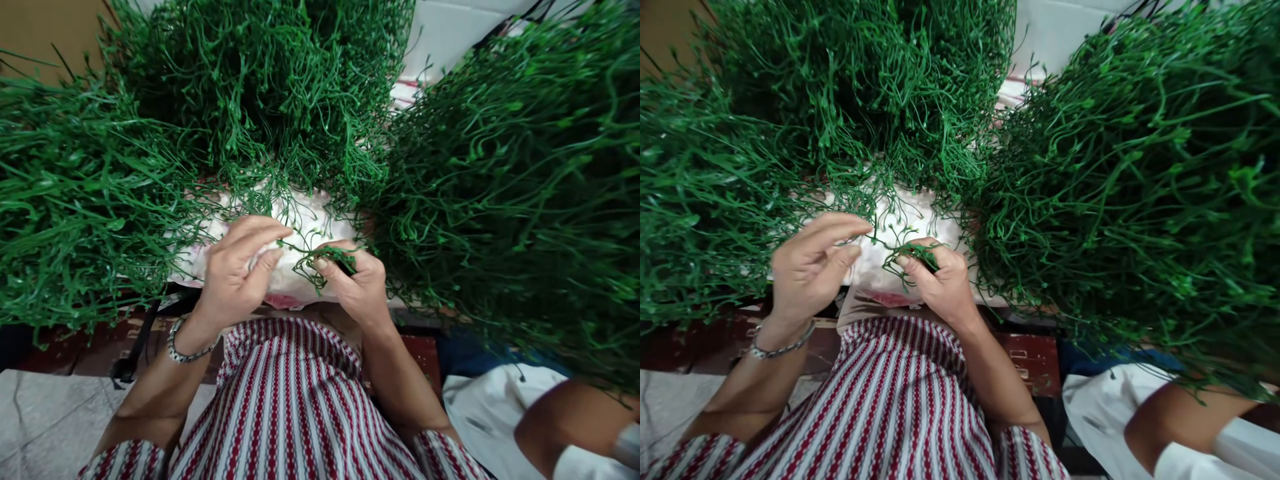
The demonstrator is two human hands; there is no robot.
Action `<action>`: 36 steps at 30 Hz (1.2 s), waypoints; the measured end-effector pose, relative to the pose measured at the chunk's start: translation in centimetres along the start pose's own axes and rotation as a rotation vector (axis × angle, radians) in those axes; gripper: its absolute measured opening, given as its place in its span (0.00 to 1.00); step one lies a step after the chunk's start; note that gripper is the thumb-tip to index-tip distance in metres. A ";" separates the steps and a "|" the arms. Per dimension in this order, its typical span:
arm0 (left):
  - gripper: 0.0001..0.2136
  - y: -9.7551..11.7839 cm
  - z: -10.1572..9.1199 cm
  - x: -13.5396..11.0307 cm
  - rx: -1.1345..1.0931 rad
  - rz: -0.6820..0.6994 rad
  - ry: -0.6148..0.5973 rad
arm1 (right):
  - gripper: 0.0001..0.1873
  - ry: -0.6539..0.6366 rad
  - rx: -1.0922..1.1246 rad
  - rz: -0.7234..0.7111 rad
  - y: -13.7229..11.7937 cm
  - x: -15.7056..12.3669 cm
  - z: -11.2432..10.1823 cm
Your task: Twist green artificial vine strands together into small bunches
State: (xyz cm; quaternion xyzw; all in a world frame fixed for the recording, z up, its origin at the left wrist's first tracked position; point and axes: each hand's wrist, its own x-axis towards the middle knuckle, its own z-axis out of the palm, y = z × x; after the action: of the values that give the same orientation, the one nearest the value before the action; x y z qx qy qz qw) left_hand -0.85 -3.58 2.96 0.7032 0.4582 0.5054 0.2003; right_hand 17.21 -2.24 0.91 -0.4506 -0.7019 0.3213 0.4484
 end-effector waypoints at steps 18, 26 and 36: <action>0.03 -0.2 0.1 0.6 -0.085 -0.219 -0.320 | 0.05 -0.098 -0.052 -0.103 0.4 -0.2 -0.3; 0.04 -0.4 0.5 0.6 -0.205 -0.176 -0.275 | 0.08 -0.169 0.024 -0.040 -0.1 0.0 0.1; 0.08 -0.3 0.9 0.0 0.006 -0.166 -0.297 | 0.07 -0.058 0.122 -0.049 0.6 -0.6 1.2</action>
State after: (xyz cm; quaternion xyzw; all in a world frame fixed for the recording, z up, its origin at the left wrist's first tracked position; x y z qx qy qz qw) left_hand -0.21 -3.31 2.35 0.7304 0.4815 0.3764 0.3049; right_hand 16.46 -2.65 -0.31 -0.3956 -0.7047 0.3651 0.4622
